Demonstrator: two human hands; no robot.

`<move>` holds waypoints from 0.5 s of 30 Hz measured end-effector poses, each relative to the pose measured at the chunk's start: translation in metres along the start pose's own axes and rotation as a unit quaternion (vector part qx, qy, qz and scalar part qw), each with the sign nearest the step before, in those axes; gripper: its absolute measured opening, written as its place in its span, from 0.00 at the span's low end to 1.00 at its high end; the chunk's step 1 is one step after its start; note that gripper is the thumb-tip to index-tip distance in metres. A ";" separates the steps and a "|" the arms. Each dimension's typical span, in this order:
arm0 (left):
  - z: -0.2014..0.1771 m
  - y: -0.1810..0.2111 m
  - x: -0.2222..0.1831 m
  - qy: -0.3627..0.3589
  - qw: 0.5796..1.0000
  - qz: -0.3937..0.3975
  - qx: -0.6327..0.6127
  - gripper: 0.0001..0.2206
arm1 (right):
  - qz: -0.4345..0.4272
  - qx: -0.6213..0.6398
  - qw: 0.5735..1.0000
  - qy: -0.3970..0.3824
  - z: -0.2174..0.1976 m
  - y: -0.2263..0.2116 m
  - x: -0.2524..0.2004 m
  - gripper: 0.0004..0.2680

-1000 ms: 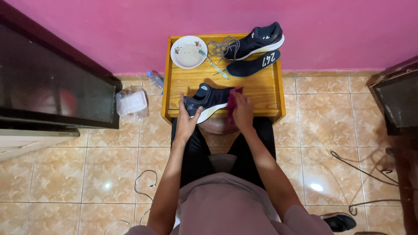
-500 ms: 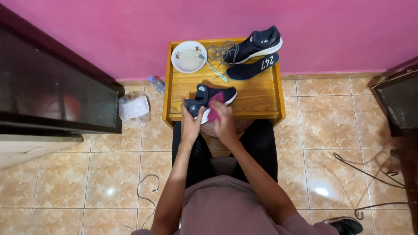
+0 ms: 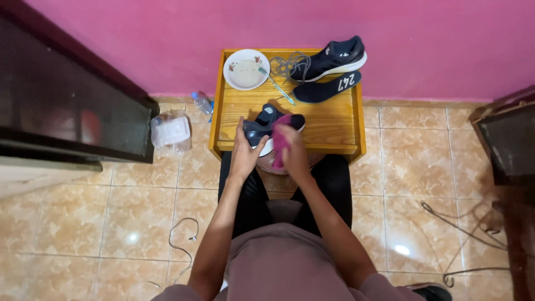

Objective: Cleaning a black sneaker by wiping it with a cloth and removing the insole for inspection.

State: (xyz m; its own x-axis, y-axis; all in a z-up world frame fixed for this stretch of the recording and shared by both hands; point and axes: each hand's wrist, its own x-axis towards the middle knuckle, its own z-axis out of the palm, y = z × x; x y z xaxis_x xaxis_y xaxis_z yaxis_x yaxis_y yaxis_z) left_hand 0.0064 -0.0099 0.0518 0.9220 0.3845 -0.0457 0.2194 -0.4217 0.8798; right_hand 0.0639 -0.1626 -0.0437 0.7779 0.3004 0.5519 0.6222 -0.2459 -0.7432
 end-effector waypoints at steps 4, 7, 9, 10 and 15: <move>0.003 0.006 0.003 0.034 0.998 0.031 0.042 0.42 | 0.167 -0.034 0.985 -0.013 -0.012 -0.008 0.003 0.18; 0.005 -0.004 0.001 0.072 0.976 0.126 0.164 0.36 | 0.121 0.020 0.992 -0.042 -0.009 -0.043 -0.009 0.24; -0.003 -0.007 0.004 0.070 0.954 0.179 0.229 0.34 | 0.179 0.063 0.982 -0.023 -0.012 -0.067 -0.005 0.24; -0.005 -0.003 0.008 0.073 0.954 0.178 0.228 0.34 | 0.176 0.063 0.982 -0.026 -0.009 -0.054 -0.006 0.24; 0.001 -0.009 0.016 0.072 0.923 0.235 0.295 0.36 | 0.253 0.065 0.965 -0.016 -0.031 -0.080 0.007 0.19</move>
State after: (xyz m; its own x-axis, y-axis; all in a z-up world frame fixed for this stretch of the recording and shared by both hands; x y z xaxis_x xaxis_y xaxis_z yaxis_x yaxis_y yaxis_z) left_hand 0.0195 -0.0007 0.0424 0.9172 0.1315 0.3761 -0.0199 -0.9276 0.3730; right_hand 0.0219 -0.1694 0.0312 0.9749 0.2015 0.0944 0.1447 -0.2519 -0.9569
